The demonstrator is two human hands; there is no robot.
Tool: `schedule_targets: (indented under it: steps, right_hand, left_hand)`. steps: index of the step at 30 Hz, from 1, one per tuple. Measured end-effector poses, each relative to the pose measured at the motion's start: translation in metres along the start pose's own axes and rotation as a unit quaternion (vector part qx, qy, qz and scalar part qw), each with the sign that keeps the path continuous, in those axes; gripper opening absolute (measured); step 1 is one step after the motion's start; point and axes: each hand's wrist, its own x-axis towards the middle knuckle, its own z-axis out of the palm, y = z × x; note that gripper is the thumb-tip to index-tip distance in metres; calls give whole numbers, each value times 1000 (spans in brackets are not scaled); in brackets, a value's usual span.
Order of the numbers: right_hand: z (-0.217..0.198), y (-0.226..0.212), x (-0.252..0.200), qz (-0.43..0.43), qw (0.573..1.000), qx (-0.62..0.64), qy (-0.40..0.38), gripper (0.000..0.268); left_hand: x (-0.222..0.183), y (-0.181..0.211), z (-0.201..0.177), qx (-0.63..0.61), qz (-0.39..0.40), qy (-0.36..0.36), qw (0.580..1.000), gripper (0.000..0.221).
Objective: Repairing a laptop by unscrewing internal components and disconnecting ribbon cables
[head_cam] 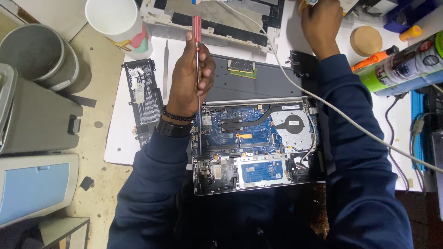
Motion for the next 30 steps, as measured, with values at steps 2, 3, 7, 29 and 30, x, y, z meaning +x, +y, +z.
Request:
schedule_targets:
  steps: [2,3,7,29,30]
  right_hand:
    - [-8,-1,0,-22,1000,-8,-9,34]
    - [-22,-6,-1,-21,1000,-9,-8,34]
    - [-93,-24,-4,-56,992,77,-84,16]
    - [-366,-173,-133,-63,756,535,-371,37]
    - [-368,-177,-135,-58,758,534,-369,37]
  left_hand:
    - [1,-1,1,-7,-1,-2,1000,46]
    - [-1,-2,-2,-7,-1,-3,1000,46]
    - [5,-6,-10,-58,-20,-52,997,44]
    - [-70,-17,81,192,-111,-186,957,42]
    - [-78,-19,83,192,-115,-191,956,42]
